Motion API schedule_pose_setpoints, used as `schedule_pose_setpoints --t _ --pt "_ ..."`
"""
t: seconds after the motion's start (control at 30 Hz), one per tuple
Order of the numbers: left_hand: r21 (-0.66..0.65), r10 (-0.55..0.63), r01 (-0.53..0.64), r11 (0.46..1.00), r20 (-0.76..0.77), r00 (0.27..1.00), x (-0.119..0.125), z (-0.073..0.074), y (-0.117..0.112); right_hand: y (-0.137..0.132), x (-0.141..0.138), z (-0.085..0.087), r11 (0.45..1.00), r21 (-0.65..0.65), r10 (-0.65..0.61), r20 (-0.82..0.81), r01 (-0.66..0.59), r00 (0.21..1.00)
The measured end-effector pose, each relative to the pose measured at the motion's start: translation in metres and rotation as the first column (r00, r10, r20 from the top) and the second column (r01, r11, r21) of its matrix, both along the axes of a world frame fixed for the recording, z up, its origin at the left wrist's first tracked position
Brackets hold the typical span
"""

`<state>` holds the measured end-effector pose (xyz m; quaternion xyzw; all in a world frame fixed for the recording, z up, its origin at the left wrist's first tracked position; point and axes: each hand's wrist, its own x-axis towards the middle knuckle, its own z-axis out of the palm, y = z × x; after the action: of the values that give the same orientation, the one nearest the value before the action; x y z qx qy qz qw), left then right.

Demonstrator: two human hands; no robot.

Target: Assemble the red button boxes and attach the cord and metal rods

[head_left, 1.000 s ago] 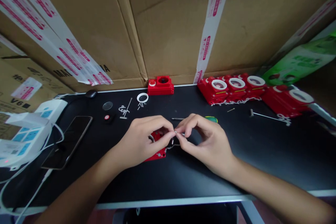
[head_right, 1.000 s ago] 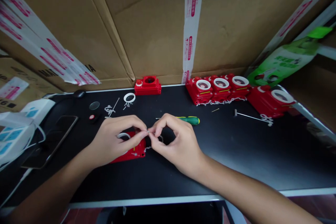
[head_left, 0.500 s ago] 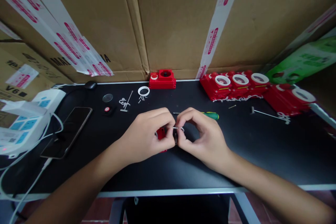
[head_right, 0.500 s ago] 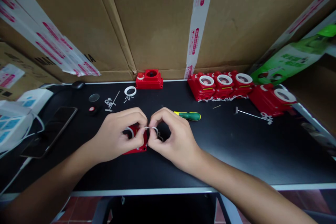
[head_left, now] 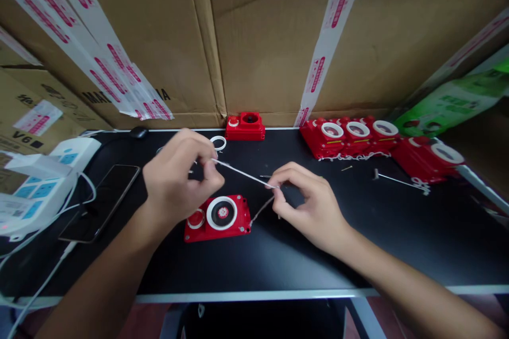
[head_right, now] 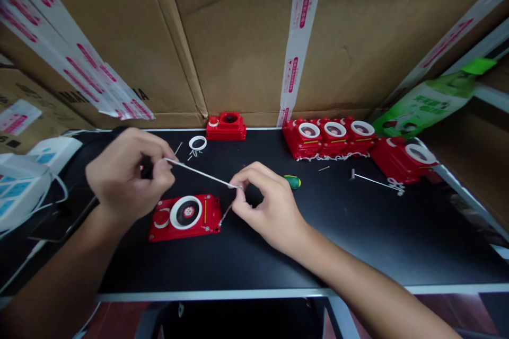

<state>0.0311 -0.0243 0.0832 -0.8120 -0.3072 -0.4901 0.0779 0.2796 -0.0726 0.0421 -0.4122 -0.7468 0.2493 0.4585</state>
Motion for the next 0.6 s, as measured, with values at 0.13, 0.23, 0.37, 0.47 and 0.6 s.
schedule_pose_setpoints --t 0.13,0.23,0.37,0.47,0.6 --pt "-0.028 0.032 -0.029 0.999 0.107 0.994 -0.003 -0.003 0.004 0.002 0.002 0.002 1.000 -0.026 -0.006 -0.005 0.006 1.000" --pt "-0.262 -0.068 0.166 0.951 0.345 0.936 0.001 -0.007 0.002 0.003 0.003 0.003 0.999 -0.043 -0.010 -0.005 0.010 1.000" --pt "-0.505 -0.195 0.598 0.622 0.640 0.743 0.004 -0.009 0.001 0.005 0.005 0.000 0.994 -0.112 -0.014 -0.032 0.011 0.999" --pt "-0.600 -0.241 0.594 0.537 0.566 0.789 0.005 -0.009 -0.002 0.006 0.006 -0.003 0.982 -0.188 -0.008 -0.087 -0.009 0.996" --pt "-0.733 -0.343 0.347 0.585 0.163 0.925 0.013 -0.008 -0.012 0.007 0.005 -0.002 0.962 -0.270 -0.005 -0.177 -0.044 0.984"
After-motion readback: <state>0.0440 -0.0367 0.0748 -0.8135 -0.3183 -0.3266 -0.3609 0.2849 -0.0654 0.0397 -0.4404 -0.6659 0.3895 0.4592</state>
